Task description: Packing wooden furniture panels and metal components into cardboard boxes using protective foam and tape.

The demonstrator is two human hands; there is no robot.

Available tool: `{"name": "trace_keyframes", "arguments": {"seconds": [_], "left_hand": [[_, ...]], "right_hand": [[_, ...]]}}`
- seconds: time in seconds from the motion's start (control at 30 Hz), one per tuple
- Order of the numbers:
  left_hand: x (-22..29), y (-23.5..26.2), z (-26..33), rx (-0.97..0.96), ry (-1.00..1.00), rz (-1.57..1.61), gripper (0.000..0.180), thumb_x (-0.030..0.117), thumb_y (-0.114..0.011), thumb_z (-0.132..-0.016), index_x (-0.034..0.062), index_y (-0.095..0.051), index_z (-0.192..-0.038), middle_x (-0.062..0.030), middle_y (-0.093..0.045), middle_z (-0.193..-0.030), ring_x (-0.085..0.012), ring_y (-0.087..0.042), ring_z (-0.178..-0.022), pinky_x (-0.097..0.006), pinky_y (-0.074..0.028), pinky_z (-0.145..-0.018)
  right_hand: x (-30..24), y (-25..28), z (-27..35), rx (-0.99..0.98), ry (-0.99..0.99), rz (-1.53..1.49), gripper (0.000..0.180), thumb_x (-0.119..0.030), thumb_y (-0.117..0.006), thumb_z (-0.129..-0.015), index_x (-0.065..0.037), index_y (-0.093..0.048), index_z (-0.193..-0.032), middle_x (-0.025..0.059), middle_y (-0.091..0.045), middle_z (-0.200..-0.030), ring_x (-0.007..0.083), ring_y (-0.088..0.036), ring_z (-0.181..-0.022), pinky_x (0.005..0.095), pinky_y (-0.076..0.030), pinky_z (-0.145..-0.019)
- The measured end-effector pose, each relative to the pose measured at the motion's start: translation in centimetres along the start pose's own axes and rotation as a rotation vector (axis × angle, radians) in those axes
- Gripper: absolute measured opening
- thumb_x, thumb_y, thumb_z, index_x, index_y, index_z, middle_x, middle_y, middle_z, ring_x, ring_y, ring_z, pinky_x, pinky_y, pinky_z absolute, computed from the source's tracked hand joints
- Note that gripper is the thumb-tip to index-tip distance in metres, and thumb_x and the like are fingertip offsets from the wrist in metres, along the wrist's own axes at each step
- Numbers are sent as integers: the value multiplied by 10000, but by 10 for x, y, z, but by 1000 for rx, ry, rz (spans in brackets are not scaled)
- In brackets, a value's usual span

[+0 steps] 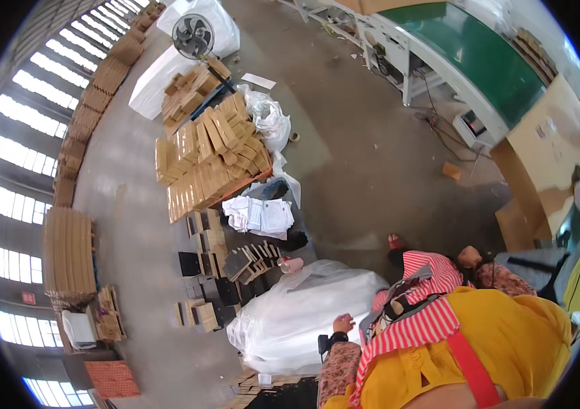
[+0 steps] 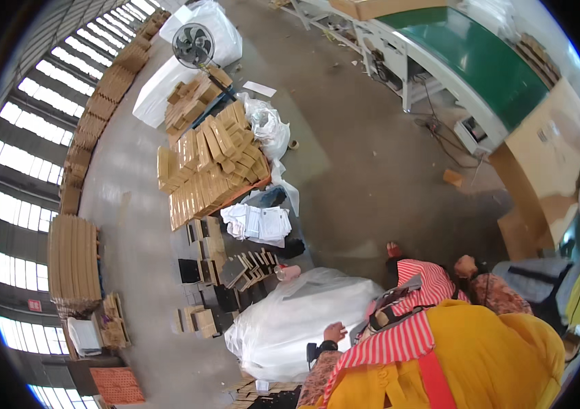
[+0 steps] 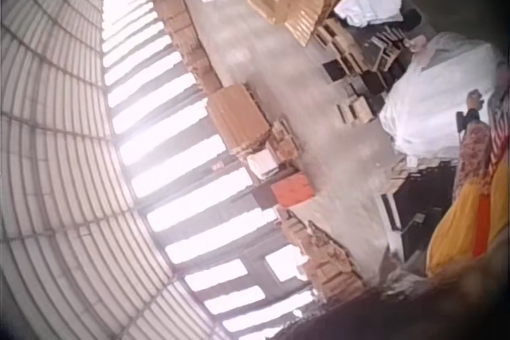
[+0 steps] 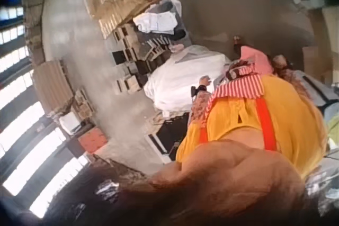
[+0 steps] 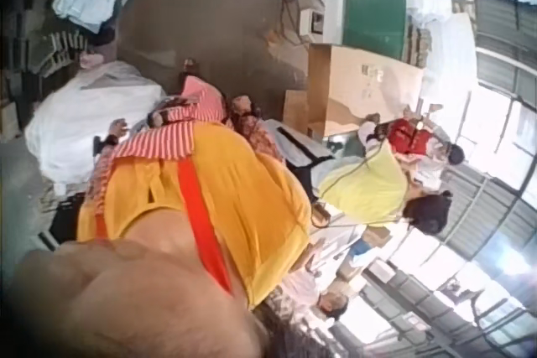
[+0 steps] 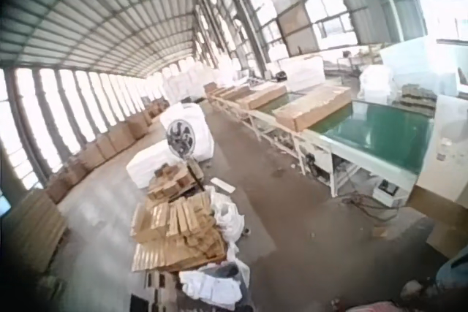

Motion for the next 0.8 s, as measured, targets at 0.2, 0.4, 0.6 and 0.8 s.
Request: {"name": "trace_keyframes", "arguments": {"seconds": [0.2, 0.4, 0.6, 0.8], "left_hand": [[75, 13, -28, 54, -254, -693, 423, 409, -738, -832, 71, -737, -1086, -179, -763, -976, -330, -735, -933, -403, -569, -809], [168, 37, -131, 202, -216, -240, 392, 390, -651, -903, 46, -733, -1072, -223, -737, -1009, -398, -700, -990, -455, -547, -822], [306, 99, -238, 336, -137, -307, 504, 494, -560, -938, 45, -714, -1108, -267, -707, -1054, -469, -655, -1037, -526, -523, -849], [515, 163, -263, 453, -126, 684, 282, 200, -630, -988, 11, -635, -1196, -131, -736, -990, -208, -720, -785, -302, -555, -672]], "right_hand": [[-311, 78, -169, -489, 114, -474, 177, -198, -647, -901, -42, -729, -911, 78, -717, -771, 174, -679, -615, 299, -542, -549], [-629, 98, -283, -527, 297, -456, 175, -191, -666, -928, -27, -720, -957, 55, -702, -760, 145, -667, -624, 271, -544, -551], [-920, 78, -390, -664, 414, -561, 233, -166, -693, -908, -15, -686, -1084, 26, -622, -685, 109, -584, -552, 264, -451, -481], [-1235, 71, -510, -265, 660, -406, 660, -318, -760, -835, 4, -529, -1363, 137, -725, -942, 281, -705, -877, 397, -549, -801]]}}
Point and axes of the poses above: each hand's wrist, its own z-axis away from the middle knuckle, its own y-axis out of the back of the hand, x = y × z, the point moved 5 cm from there along -z, towards the middle knuckle
